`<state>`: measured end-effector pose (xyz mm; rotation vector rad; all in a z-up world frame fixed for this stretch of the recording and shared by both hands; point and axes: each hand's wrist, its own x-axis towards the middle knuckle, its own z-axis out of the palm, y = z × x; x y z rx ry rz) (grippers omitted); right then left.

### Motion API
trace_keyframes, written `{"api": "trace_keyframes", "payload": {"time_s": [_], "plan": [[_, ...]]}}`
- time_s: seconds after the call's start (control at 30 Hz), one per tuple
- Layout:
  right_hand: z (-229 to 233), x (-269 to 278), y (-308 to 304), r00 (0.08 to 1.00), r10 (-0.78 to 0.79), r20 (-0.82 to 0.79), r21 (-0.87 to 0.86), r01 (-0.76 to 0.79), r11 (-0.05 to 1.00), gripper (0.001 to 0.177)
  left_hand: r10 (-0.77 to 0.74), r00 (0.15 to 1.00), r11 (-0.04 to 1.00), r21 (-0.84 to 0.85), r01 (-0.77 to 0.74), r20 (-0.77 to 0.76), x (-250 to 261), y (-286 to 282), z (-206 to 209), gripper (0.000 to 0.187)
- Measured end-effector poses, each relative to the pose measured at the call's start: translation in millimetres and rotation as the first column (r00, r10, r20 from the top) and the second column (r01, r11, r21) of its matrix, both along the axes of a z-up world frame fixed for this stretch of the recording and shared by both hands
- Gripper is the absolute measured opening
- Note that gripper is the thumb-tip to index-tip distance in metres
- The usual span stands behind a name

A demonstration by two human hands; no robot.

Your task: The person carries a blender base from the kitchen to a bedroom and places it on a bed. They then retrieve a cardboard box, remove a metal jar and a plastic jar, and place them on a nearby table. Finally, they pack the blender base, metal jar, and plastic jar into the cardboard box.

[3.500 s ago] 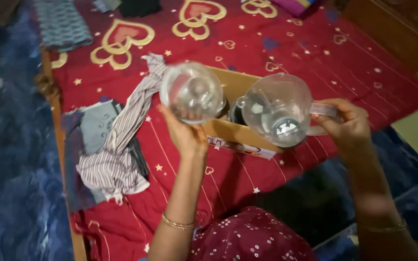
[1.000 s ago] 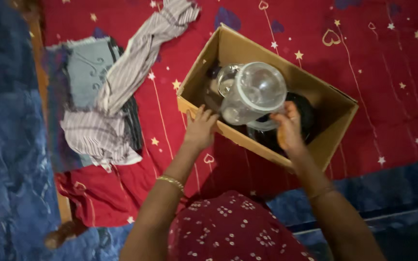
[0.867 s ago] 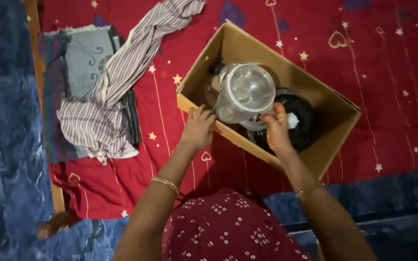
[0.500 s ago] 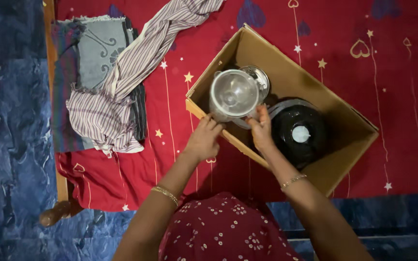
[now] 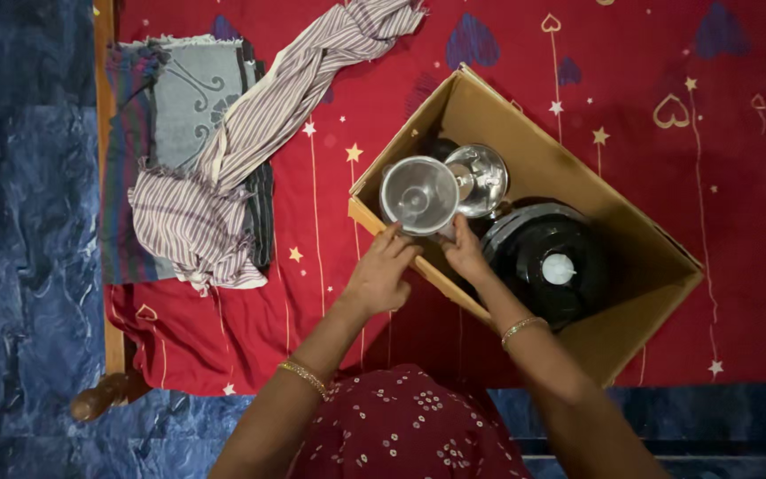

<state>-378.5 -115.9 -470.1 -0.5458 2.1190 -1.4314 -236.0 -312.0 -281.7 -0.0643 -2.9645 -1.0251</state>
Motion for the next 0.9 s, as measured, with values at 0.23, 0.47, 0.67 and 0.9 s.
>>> {"api": "trace_keyframes", "payload": {"time_s": [0.23,0.47,0.67,0.9], "plan": [[-19,4,20,1.000,0.010,-0.002,0.344,-0.008,0.939,0.061,0.278,0.941,0.958,0.012,-0.286,0.192,-38,0,4,0.042],[-15,5,25,0.926,-0.091,0.367,-0.176,0.165,0.970,0.061,0.503,0.832,0.858,-0.258,-0.445,0.236,-115,-21,-27,0.082],[61,-10,-11,0.705,-0.268,0.657,0.137,0.238,0.962,0.083,0.490,0.653,0.864,-0.224,-0.451,0.577,-138,-33,-39,0.064],[57,1,-23,0.779,-0.187,0.598,-0.088,0.297,0.951,0.084,0.474,0.834,0.875,-0.046,-0.482,0.282,-121,-48,-50,0.059]]}}
